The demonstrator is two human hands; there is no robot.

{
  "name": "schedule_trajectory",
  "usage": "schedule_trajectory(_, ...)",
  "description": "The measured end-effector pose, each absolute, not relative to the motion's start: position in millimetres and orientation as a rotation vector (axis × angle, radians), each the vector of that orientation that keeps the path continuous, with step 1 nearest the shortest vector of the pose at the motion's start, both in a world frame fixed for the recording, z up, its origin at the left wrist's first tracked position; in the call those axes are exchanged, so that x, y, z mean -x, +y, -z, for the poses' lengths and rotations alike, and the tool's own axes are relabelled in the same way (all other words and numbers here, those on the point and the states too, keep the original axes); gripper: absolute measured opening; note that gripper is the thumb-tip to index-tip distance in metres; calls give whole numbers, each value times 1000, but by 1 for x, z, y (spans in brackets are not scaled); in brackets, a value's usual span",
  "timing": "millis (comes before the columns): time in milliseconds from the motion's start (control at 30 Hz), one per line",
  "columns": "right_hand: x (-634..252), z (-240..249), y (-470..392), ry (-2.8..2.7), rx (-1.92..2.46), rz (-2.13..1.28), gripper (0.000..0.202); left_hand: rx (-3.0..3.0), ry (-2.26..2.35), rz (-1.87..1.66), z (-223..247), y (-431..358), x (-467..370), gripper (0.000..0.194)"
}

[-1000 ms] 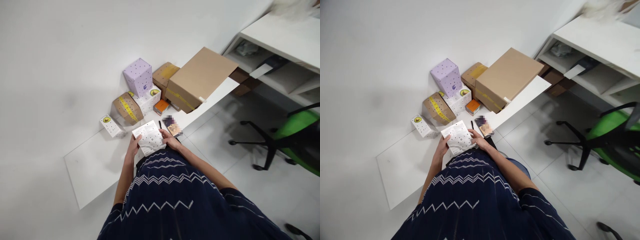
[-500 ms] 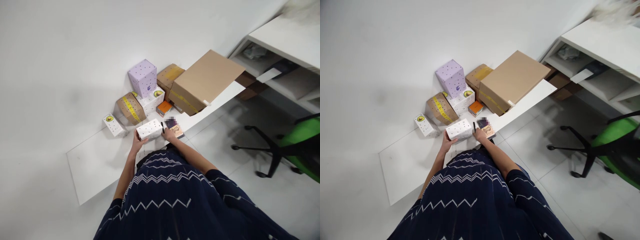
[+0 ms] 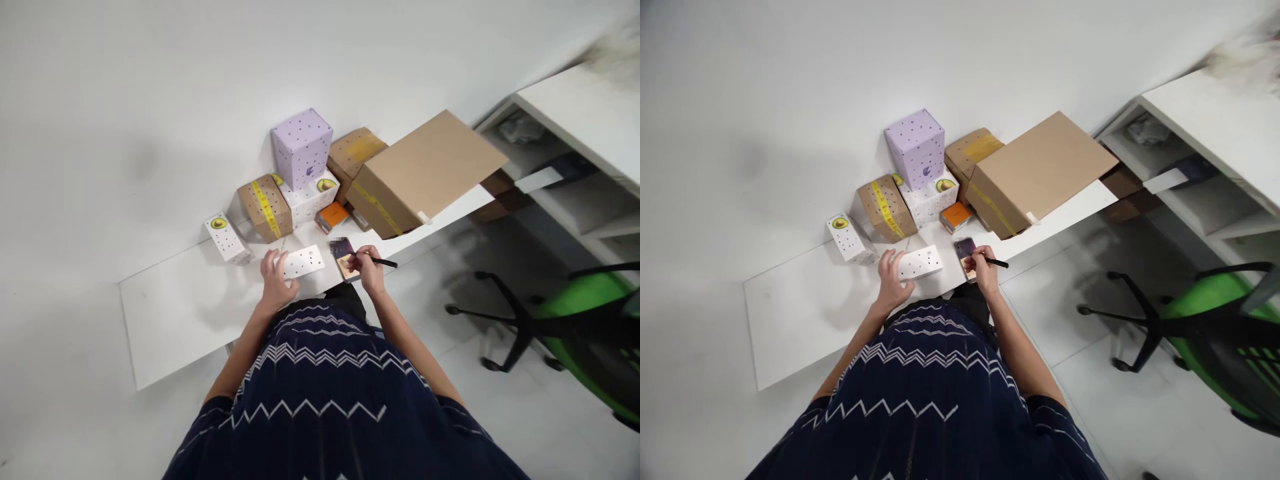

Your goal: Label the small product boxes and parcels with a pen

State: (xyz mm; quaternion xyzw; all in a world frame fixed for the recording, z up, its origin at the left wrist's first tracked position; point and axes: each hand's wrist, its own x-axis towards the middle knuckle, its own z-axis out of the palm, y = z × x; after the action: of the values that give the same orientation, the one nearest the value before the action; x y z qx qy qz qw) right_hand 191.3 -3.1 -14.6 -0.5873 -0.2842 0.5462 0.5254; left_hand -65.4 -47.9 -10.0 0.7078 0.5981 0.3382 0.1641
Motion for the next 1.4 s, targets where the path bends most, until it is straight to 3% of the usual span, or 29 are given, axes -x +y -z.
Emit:
schedule_trajectory(133,-177,-19,1,-769,1169,-1372,24,-2360,1704,-946,13,-45,37,35)
schedule_trajectory(233,-153,-27,2,-954,1181,-1339,19,-2548,1588,-925,25,-40,31,27)
schedule_trajectory(533,-110,3,7,-1358,1367,-1151,11,-2596,1597,-861,36,-36,35,24)
schedule_trajectory(1400,-115,4,7,-1604,1508,-890,26,-2564,1586,-914,37,-41,26,36)
